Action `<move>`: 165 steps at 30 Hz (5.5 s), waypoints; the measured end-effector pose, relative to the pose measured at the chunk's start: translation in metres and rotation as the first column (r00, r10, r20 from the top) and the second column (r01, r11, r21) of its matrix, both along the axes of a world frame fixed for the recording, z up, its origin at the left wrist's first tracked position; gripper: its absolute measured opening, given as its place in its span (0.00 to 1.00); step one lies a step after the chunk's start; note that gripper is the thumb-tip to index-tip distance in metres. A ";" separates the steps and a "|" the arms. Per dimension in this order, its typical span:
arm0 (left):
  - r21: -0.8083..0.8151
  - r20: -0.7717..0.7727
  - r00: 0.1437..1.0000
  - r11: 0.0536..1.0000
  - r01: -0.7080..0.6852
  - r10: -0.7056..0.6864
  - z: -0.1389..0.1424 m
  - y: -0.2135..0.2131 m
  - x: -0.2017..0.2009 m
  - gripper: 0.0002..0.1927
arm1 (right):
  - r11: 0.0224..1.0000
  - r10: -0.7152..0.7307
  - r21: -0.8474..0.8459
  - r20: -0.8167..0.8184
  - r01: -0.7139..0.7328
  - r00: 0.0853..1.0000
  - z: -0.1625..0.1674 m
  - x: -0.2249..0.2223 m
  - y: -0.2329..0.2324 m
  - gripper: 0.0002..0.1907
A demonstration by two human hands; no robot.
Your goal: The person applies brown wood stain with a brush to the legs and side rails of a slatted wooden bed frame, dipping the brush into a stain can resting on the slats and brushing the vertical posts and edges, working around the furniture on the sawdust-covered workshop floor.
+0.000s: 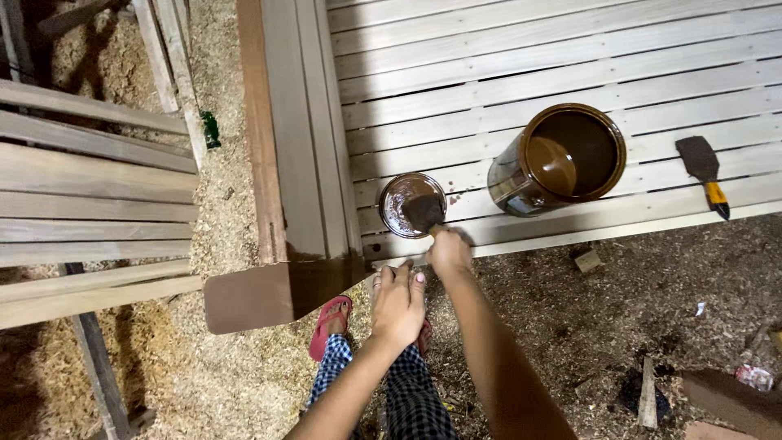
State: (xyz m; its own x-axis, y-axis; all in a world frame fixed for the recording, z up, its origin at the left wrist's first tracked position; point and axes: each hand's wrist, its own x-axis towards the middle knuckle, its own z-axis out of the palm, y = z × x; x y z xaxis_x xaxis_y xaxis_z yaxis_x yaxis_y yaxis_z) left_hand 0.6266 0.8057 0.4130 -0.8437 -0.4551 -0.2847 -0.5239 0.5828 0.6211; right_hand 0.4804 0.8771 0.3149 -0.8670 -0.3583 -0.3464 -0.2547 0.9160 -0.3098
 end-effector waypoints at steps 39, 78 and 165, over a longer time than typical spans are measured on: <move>0.102 0.094 0.995 0.993 -0.052 0.042 0.007 -0.001 0.030 0.26 | 0.858 -0.387 -0.380 -0.035 0.345 0.922 -0.003 -0.006 -0.022 0.10; -0.033 0.145 0.943 0.951 0.308 -0.301 0.172 -0.270 0.137 0.29 | -0.409 -0.104 -0.778 0.559 0.477 0.822 0.331 0.162 -0.054 0.15; 0.088 -0.127 0.120 0.110 0.990 -0.985 0.147 -0.800 -0.895 0.26 | -0.633 -0.774 -0.757 0.613 0.162 -0.158 0.321 -0.537 -0.832 0.15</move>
State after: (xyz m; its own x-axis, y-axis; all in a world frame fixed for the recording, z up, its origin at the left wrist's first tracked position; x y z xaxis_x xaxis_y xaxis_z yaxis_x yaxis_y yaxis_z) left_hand -0.2687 0.0054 0.5602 -0.5315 0.8195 -0.2143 0.4689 0.4953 0.7313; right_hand -0.0570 0.0447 0.6362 -0.2582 0.9049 -0.3383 -0.1130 -0.3761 -0.9197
